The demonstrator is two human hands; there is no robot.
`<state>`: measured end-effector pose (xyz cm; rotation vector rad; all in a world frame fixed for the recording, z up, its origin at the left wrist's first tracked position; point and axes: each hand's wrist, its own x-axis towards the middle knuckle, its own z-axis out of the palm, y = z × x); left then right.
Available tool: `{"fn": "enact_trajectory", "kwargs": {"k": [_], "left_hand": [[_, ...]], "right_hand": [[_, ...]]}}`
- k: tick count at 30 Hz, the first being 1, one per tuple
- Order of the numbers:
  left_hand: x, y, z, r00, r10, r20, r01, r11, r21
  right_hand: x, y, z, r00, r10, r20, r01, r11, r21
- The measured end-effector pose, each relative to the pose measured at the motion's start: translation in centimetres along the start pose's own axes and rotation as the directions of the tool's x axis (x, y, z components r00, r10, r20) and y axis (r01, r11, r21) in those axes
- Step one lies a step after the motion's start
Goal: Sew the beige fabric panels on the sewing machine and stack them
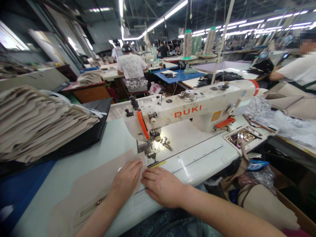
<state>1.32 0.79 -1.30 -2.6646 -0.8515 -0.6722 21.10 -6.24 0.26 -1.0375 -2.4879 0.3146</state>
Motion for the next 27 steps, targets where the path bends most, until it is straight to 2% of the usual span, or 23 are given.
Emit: {"fn": "enact_trajectory", "kwargs": {"k": [3,6,11,19,22,27], "left_hand": [[0.0,0.0,-0.1,1.000,0.025,0.015,-0.025,1.000,0.006],[-0.1,0.2,-0.2,1.000,0.006,0.009,-0.006,1.000,-0.011],[-0.4,0.5,0.0,0.999,-0.034,-0.004,0.034,0.999,-0.028],[0.2,0.5,-0.1,1.000,-0.013,-0.022,0.013,1.000,0.001],[0.6,0.4,0.2,1.000,0.000,-0.023,0.000,1.000,0.022],[1.7,-0.5,1.7,0.999,-0.042,0.022,0.042,0.999,-0.007]], "right_hand": [[0.7,0.6,-1.0,0.999,-0.021,0.028,0.020,1.000,0.022],[1.7,1.7,-1.7,1.000,0.005,0.019,-0.004,1.000,-0.029],[3.3,3.6,-1.6,1.000,0.008,0.007,-0.007,0.988,-0.155],[4.2,4.3,-1.8,0.999,-0.018,0.046,0.027,0.980,-0.199],[4.4,4.7,-2.0,0.999,-0.009,0.050,0.020,0.976,-0.219],[4.9,5.9,-2.3,0.999,0.023,0.048,-0.009,0.963,-0.268]]}}
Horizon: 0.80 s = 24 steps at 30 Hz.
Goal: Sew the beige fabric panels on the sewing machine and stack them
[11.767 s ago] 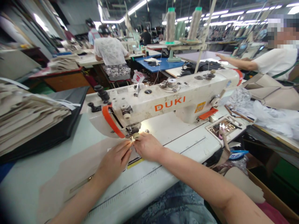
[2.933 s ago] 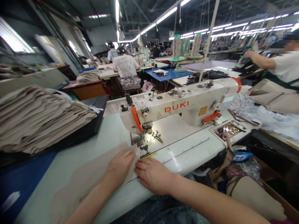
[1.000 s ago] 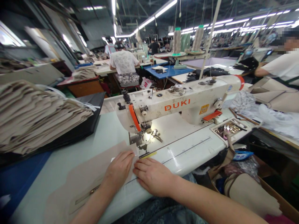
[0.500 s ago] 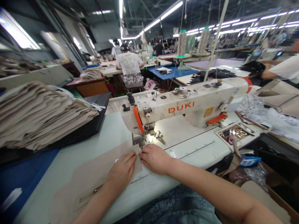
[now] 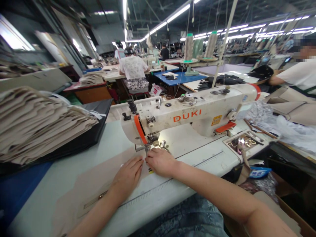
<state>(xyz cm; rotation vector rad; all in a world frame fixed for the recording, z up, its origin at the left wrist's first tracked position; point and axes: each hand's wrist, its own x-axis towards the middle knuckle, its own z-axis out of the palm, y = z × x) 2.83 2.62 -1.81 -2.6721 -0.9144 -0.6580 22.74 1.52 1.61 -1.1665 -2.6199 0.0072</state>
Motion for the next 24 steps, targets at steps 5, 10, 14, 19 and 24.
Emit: {"fn": "enact_trajectory", "kwargs": {"k": [5,10,14,19,24], "left_hand": [[1.6,-1.3,1.2,0.998,-0.054,0.039,0.057,0.994,-0.092],[2.0,-1.1,1.2,0.999,-0.019,0.049,0.021,0.998,-0.057],[1.2,-0.5,1.1,1.000,0.024,0.015,-0.023,0.998,-0.054],[1.2,-0.5,1.4,0.999,0.004,0.043,0.001,0.994,-0.105],[2.3,-0.8,1.7,0.998,-0.035,0.059,0.041,0.994,-0.097]], "right_hand": [[0.8,1.1,0.4,0.999,0.041,0.002,-0.041,0.999,-0.033],[0.7,1.2,0.5,0.997,0.075,-0.006,-0.075,0.996,-0.041],[0.0,0.9,0.2,0.999,0.049,-0.003,-0.049,0.998,-0.036],[0.0,1.1,0.2,0.999,0.045,0.006,-0.045,0.998,-0.040],[0.4,1.6,0.6,0.996,0.091,0.001,-0.090,0.994,-0.062]]}}
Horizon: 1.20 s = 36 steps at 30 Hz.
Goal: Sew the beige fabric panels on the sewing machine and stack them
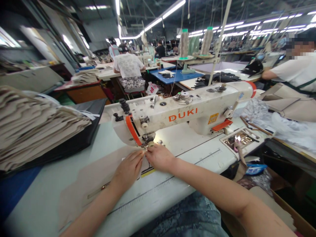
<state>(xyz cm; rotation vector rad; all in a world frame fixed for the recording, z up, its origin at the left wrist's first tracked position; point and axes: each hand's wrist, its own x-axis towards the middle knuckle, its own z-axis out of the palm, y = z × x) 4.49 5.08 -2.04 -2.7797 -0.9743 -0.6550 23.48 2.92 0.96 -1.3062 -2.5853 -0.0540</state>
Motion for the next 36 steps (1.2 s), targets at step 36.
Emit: {"fn": "enact_trajectory", "kwargs": {"k": [36], "left_hand": [[0.5,0.3,-0.2,0.992,0.096,-0.085,-0.097,0.995,-0.003]], "right_hand": [[-0.9,-0.1,0.7,0.996,0.055,-0.075,-0.053,0.998,0.031]]}}
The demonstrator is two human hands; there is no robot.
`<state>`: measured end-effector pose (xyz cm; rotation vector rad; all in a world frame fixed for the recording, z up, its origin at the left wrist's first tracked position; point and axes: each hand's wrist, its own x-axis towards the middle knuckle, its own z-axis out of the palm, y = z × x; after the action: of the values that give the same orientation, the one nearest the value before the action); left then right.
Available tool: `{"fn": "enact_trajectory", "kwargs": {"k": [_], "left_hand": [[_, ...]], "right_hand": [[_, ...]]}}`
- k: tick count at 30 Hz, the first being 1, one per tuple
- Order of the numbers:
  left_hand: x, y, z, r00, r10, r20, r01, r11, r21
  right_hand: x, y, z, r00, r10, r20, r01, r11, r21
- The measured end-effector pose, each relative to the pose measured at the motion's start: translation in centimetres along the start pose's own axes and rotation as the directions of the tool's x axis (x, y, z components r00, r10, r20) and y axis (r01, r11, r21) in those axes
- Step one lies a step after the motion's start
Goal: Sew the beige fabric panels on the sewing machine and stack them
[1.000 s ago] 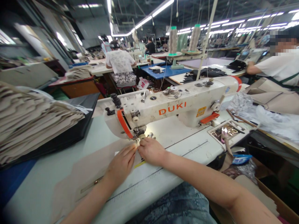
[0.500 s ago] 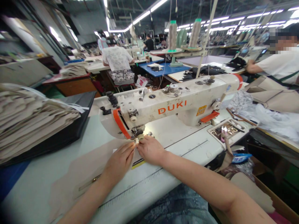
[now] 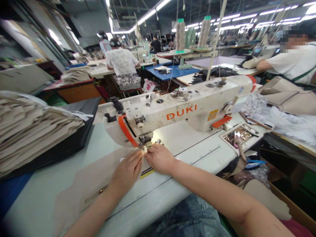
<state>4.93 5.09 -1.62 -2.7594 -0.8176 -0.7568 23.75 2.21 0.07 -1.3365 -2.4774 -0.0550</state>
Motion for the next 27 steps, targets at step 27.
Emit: {"fn": "enact_trajectory", "kwargs": {"k": [27], "left_hand": [[-5.2,1.3,-4.9,0.973,-0.232,0.001,0.231,0.968,0.099]], "right_hand": [[-0.8,0.1,0.4,0.979,-0.137,-0.152,0.151,0.985,0.085]]}}
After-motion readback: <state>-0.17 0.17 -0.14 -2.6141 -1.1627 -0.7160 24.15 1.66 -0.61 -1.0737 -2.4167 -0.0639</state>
